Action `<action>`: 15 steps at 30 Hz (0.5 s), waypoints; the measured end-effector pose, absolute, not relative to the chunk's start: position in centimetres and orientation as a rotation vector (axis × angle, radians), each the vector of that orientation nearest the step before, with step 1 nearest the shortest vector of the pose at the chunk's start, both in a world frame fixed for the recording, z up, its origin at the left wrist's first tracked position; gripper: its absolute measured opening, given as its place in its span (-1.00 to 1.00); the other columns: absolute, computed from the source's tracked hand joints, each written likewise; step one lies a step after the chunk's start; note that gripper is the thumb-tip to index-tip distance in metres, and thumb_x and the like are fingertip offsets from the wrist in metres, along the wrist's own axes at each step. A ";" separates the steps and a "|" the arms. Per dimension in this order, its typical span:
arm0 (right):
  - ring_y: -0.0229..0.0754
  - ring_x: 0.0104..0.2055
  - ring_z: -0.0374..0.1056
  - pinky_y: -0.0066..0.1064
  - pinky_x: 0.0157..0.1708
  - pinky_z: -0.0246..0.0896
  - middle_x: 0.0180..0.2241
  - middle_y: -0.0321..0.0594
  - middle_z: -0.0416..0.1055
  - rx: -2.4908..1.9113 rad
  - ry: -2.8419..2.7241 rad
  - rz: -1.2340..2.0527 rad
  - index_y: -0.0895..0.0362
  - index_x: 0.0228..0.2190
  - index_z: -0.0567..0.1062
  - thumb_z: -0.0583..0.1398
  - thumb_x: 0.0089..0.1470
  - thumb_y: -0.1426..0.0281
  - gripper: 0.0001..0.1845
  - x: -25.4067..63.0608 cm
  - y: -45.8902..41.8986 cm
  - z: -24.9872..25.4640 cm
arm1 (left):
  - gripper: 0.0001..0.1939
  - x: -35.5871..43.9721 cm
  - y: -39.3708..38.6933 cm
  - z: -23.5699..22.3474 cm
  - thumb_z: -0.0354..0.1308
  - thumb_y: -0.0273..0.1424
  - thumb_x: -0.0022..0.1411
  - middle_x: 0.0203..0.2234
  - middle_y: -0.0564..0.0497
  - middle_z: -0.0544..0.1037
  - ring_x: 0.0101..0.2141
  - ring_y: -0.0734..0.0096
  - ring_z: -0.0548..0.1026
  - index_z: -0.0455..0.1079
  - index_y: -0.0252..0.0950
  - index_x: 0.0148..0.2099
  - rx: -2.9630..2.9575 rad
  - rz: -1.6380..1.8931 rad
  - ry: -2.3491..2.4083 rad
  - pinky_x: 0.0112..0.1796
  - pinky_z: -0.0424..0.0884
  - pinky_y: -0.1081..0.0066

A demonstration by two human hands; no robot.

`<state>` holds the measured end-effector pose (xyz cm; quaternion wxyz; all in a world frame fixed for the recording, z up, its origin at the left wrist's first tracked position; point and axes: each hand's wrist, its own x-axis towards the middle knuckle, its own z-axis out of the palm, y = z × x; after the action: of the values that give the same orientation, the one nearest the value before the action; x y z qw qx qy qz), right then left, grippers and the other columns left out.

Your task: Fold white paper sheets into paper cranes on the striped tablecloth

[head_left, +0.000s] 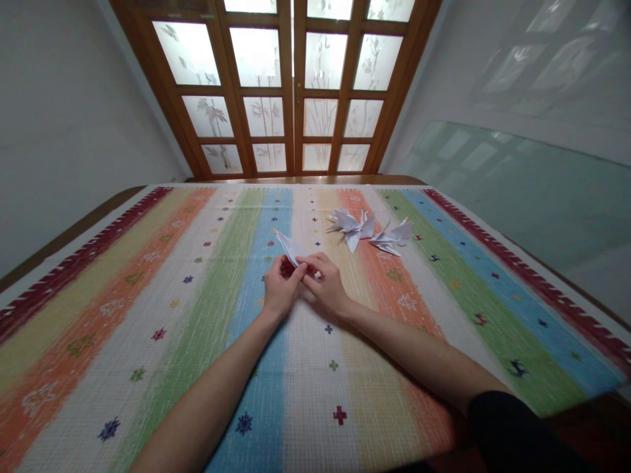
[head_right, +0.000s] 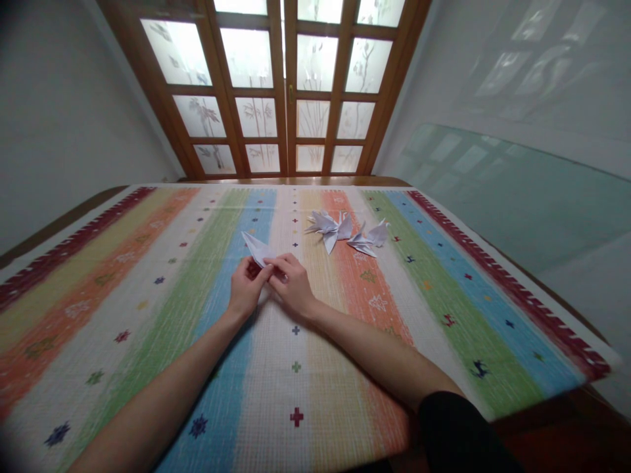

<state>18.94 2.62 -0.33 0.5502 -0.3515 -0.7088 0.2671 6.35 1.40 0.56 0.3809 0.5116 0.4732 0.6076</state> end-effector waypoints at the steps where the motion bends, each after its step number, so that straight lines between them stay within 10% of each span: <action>1: -0.17 -0.28 0.33 -0.31 -0.27 0.30 -0.30 -0.17 0.41 -0.804 -1.729 0.601 0.10 -0.15 0.57 0.22 0.11 0.38 -0.76 19.0 2.6 -0.4 | -0.73 6.3 1.5 0.5 0.29 -0.22 0.03 -0.50 0.06 0.49 -0.45 0.44 0.45 0.36 -0.30 -0.34 1.274 1.567 1.201 -0.36 0.38 0.44; 9: -0.14 -0.05 0.31 -0.27 -0.10 0.32 -0.11 -0.14 0.34 -0.742 -1.832 0.577 0.02 -0.14 0.58 0.09 0.03 0.61 -0.56 21.0 4.5 -0.5 | -0.73 5.3 2.7 -0.1 0.26 -0.21 0.00 -0.59 0.10 0.45 -0.58 0.51 0.38 0.39 -0.32 -0.36 1.088 1.561 1.158 -0.49 0.33 0.48; 15: -0.16 -0.06 0.38 -0.33 -0.15 0.33 -0.09 -0.14 0.45 -0.675 -1.895 0.846 0.04 -0.23 0.60 0.20 0.06 0.47 -0.76 21.5 5.3 -0.6 | -0.39 5.3 2.4 0.1 0.28 -0.32 0.00 -0.60 0.15 0.48 -0.62 0.50 0.40 0.24 -0.28 0.11 1.078 1.553 1.091 -0.52 0.28 0.51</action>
<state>21.55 5.30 -0.60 0.4613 -0.2746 -0.7704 0.3439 5.35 2.43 0.08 0.4612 0.4384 0.4436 0.6311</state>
